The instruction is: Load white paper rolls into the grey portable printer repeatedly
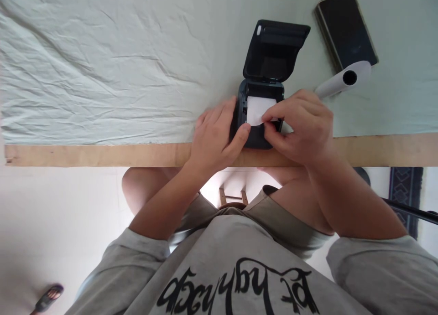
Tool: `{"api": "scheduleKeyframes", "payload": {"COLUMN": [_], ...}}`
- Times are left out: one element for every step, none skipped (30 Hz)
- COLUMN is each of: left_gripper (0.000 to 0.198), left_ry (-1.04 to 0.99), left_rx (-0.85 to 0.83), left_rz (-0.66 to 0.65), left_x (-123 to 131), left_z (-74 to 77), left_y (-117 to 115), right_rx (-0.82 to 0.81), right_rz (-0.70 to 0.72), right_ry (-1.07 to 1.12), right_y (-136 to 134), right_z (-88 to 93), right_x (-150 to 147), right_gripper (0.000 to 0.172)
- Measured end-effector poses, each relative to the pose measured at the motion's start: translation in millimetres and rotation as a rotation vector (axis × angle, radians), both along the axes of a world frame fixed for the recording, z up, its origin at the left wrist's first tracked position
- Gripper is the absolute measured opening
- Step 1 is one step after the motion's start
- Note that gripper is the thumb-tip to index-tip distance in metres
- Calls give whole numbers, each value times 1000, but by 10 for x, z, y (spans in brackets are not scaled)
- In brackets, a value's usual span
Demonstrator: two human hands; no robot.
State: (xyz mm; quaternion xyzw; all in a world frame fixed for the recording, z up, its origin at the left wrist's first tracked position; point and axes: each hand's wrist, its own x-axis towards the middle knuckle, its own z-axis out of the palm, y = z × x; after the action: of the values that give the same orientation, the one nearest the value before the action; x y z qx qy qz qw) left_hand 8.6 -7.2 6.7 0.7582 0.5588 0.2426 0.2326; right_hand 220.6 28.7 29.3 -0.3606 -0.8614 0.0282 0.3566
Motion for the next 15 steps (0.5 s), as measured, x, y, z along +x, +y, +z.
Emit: {"api": "scheduleKeyframes", "payload": {"left_gripper": [74, 75, 75, 75, 75, 75, 74, 73, 72, 71, 69, 68, 67, 67, 67], "left_ry": [-2, -3, -4, -3, 1, 7, 14, 20, 24, 28, 31, 34, 39, 46, 55], "left_rx": [1, 1, 0, -2, -5, -7, -9, -10, -11, -13, -16, -19, -22, -25, -26], "left_rz": [2, 4, 6, 10, 19, 31, 44, 57, 68, 72, 69, 64, 59, 55, 54], "left_x": [4, 10, 17, 26, 35, 44, 54, 61, 67, 69, 69, 68, 65, 63, 62], "left_z": [3, 7, 10, 13, 14, 13, 11, 8, 5, 2, -1, -2, -2, -1, 0], "left_y": [8, 15, 21, 25, 27, 28, 28, 27, 27, 26, 27, 29, 31, 33, 34], "right_rx": [5, 2, -6, -12, -16, -19, -18, -10, -7, -7, -11, -15, -27, -48, -80], "right_rz": [5, 9, 15, 27, 43, 57, 68, 79, 82, 77, 70, 66, 67, 72, 78], "right_ry": [7, 17, 26, 35, 41, 42, 39, 38, 33, 29, 26, 24, 23, 27, 38], "right_y": [-14, -26, -36, -45, -54, -64, -74, -87, -100, -115, -129, -142, -151, -154, -147], "right_z": [-9, -17, -25, -32, -39, -45, -50, -53, -52, -47, -38, -23, -5, 14, 31], "right_x": [-2, -2, -1, 0, 1, 0, -1, -4, -8, -12, -14, -13, -9, 1, 16], "right_gripper": [23, 23, 23, 22, 22, 21, 21, 20, 21, 21, 22, 22, 21, 20, 18]}}
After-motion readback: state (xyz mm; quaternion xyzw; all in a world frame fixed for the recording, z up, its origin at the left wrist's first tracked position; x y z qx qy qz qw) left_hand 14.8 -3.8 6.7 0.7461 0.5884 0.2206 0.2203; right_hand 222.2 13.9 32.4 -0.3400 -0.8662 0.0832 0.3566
